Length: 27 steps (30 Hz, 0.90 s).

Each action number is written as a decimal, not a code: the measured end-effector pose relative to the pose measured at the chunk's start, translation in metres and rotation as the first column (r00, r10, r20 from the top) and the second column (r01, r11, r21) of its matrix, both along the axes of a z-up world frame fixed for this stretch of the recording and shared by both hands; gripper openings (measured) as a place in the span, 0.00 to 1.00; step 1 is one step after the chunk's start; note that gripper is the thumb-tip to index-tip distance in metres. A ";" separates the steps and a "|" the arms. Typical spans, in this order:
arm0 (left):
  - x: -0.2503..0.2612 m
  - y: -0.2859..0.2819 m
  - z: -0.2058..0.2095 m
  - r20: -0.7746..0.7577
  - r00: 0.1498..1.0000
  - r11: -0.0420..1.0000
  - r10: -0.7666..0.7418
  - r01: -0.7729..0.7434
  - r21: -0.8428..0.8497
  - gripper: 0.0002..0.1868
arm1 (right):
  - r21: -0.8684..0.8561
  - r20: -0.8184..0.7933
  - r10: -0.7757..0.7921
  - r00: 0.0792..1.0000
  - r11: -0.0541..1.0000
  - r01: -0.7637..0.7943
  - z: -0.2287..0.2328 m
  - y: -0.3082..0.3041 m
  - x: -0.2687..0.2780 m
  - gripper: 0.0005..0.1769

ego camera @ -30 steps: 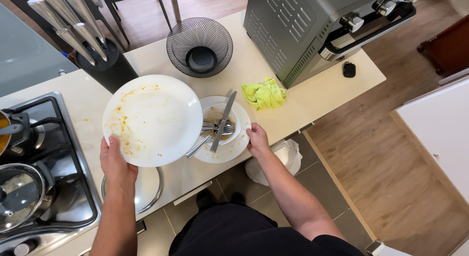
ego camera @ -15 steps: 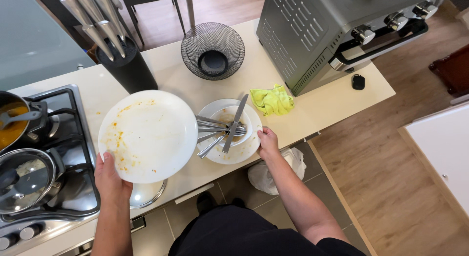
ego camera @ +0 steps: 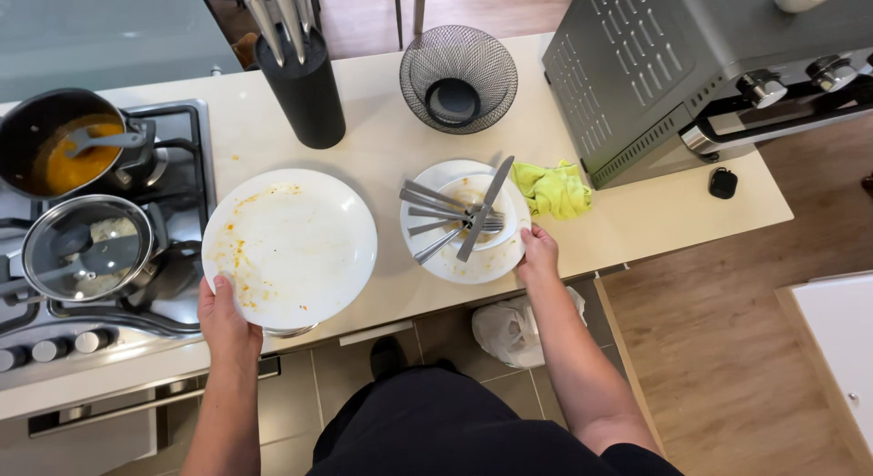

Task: The person clears used dishes, utensils, and a cup from a dining table and moves them to a kitchen sink, also disposing of small pieces of trash into a bag along the way.

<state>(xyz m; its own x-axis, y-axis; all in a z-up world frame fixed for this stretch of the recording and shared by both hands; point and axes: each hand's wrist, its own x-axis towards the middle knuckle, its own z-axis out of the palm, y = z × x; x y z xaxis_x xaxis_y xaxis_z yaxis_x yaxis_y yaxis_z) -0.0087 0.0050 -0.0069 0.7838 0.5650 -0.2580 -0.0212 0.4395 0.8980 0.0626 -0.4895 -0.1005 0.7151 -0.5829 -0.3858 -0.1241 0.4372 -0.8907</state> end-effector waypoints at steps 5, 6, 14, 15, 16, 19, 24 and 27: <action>-0.001 0.001 -0.038 0.019 1.000 0.999 0.018 -0.018 0.029 0.17 | 0.015 -0.025 -0.010 1.000 1.000 0.010 -0.014 -0.019 0.014 0.05; 0.000 -0.004 -0.045 0.019 1.000 0.999 0.017 -0.018 0.028 0.17 | 0.014 -0.026 -0.011 1.000 1.000 0.011 -0.019 -0.024 0.017 0.05; 0.025 -0.092 -0.076 -0.069 0.982 0.984 -0.177 0.174 -0.045 0.20 | 0.011 -0.020 -0.017 1.000 1.000 0.018 -0.009 -0.028 0.023 0.05; 0.029 -0.105 -0.074 -0.065 0.979 0.980 -0.194 0.192 -0.045 0.20 | 0.010 -0.016 -0.035 0.999 0.999 0.035 -0.007 -0.027 0.021 0.05; 0.033 -0.118 -0.072 -0.075 0.968 0.971 -0.239 0.236 -0.047 0.20 | 0.011 -0.025 -0.030 0.999 0.999 0.030 -0.005 -0.025 0.018 0.06; 0.039 -0.152 -0.052 -0.097 0.936 0.941 -0.338 0.332 -0.071 0.20 | 0.020 -0.041 -0.039 0.998 0.999 0.039 0.007 -0.017 0.008 0.06; 0.058 -0.181 -0.075 -0.097 0.883 0.886 -0.458 0.445 -0.133 0.20 | 0.041 -0.050 -0.070 0.996 0.997 0.072 0.001 -0.017 -0.004 0.06; 0.067 -0.193 -0.083 -0.105 0.854 0.857 -0.510 0.493 -0.152 0.20 | 0.050 -0.072 -0.069 0.995 0.996 0.073 -0.004 -0.019 -0.010 0.05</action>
<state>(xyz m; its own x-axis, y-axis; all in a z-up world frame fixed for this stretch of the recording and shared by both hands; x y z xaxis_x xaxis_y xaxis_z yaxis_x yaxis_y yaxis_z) 0.0578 -0.1879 -0.0899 0.9043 0.0645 -0.4219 0.3490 0.4573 0.8180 0.0523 -0.5087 -0.1047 0.6424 -0.6090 -0.4652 -0.1526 0.4932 -0.8564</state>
